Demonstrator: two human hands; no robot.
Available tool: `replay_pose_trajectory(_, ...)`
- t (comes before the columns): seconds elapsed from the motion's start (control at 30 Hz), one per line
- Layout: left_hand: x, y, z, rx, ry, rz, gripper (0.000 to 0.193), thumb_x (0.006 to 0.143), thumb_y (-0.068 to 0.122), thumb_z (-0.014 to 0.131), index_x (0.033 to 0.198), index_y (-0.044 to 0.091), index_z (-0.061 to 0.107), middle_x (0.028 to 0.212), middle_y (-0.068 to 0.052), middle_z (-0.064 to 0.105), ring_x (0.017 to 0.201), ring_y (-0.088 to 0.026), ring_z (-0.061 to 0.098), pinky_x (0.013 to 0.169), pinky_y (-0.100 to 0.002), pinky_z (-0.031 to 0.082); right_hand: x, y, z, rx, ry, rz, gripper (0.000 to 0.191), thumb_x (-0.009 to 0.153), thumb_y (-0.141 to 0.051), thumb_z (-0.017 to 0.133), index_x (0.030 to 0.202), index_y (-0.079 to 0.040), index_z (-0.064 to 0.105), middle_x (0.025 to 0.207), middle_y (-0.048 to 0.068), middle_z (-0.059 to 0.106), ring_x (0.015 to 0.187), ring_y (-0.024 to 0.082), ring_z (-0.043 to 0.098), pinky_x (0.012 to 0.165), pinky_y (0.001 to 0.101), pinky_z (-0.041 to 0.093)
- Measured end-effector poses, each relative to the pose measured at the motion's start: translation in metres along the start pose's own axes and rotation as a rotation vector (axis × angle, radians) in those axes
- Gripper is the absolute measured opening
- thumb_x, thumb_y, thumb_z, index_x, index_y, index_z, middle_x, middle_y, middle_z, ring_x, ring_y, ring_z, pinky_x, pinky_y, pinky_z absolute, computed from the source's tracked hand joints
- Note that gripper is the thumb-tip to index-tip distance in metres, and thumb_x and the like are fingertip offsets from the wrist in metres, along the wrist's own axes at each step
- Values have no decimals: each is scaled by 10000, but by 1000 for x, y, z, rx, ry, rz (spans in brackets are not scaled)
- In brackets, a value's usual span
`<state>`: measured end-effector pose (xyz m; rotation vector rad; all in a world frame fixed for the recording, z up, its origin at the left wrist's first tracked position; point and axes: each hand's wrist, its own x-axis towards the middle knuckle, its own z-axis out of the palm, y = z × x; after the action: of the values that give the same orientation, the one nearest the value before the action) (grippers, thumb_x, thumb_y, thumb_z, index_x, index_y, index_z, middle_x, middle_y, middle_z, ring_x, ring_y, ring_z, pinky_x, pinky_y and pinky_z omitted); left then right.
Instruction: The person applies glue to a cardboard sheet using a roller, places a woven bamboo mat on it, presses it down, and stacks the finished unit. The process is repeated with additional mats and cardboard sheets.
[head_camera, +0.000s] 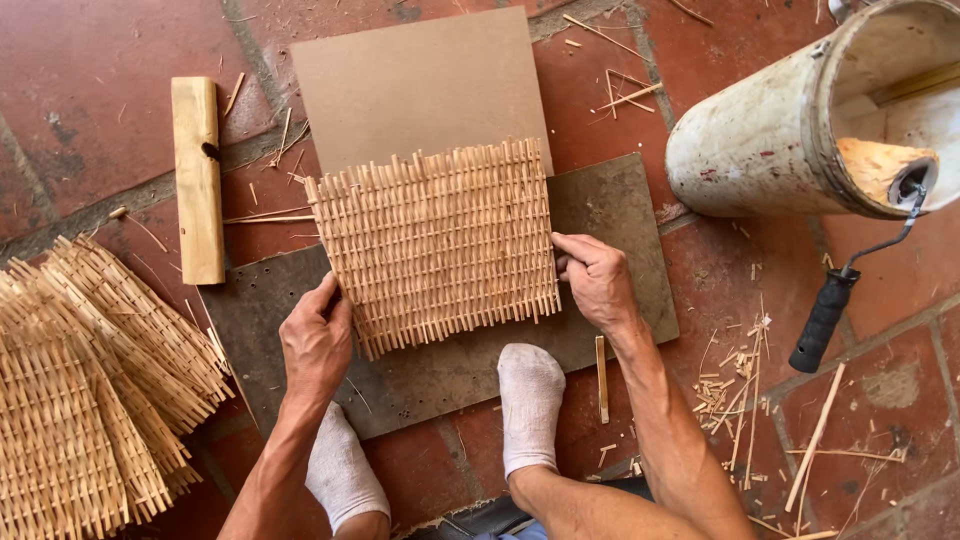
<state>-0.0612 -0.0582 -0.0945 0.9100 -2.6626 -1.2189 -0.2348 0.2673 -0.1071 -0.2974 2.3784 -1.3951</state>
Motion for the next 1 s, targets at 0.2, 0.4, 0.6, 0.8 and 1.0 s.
replay_pose_trajectory(0.2,2,8,-9,-55,-77,-164,409,986,173,630,1374,41,629,1206,-177,733,1034,-241,734,873,-369,616,-11,-22,-18,-141,-35,-210,405,926,93,462,1253,39,694,1096,158,743,844,171,710,743,254,635)
replay_pose_trajectory(0.4,2,15,-14,-89,-91,-175,401,994,181,626,1371,46,631,1223,-167,729,1068,-222,720,898,-350,601,-20,-39,-16,-270,46,-373,390,898,109,485,1231,78,686,1140,211,731,952,238,729,822,293,624)
replay_pose_trajectory(0.6,3,14,-15,-142,-98,-193,400,991,171,629,1369,42,632,1218,-151,739,1060,-204,724,927,-344,590,-26,-61,-21,-201,12,-304,387,892,109,500,1226,67,690,1109,186,746,894,231,745,789,294,627)
replay_pose_trajectory(0.8,7,4,-14,-204,-125,-300,412,969,148,639,1369,50,630,1215,-138,739,1036,-187,725,906,-329,597,-41,-101,-30,-195,-27,-377,390,879,122,519,1226,55,685,1096,174,742,892,235,742,789,305,615)
replay_pose_trajectory(1.0,10,-2,-16,-300,-156,-337,400,964,120,636,1355,36,646,1163,-137,763,977,-176,725,903,-325,598,-54,-125,-31,-202,-42,-420,397,862,118,526,1229,59,666,1112,188,722,955,287,741,821,337,602)
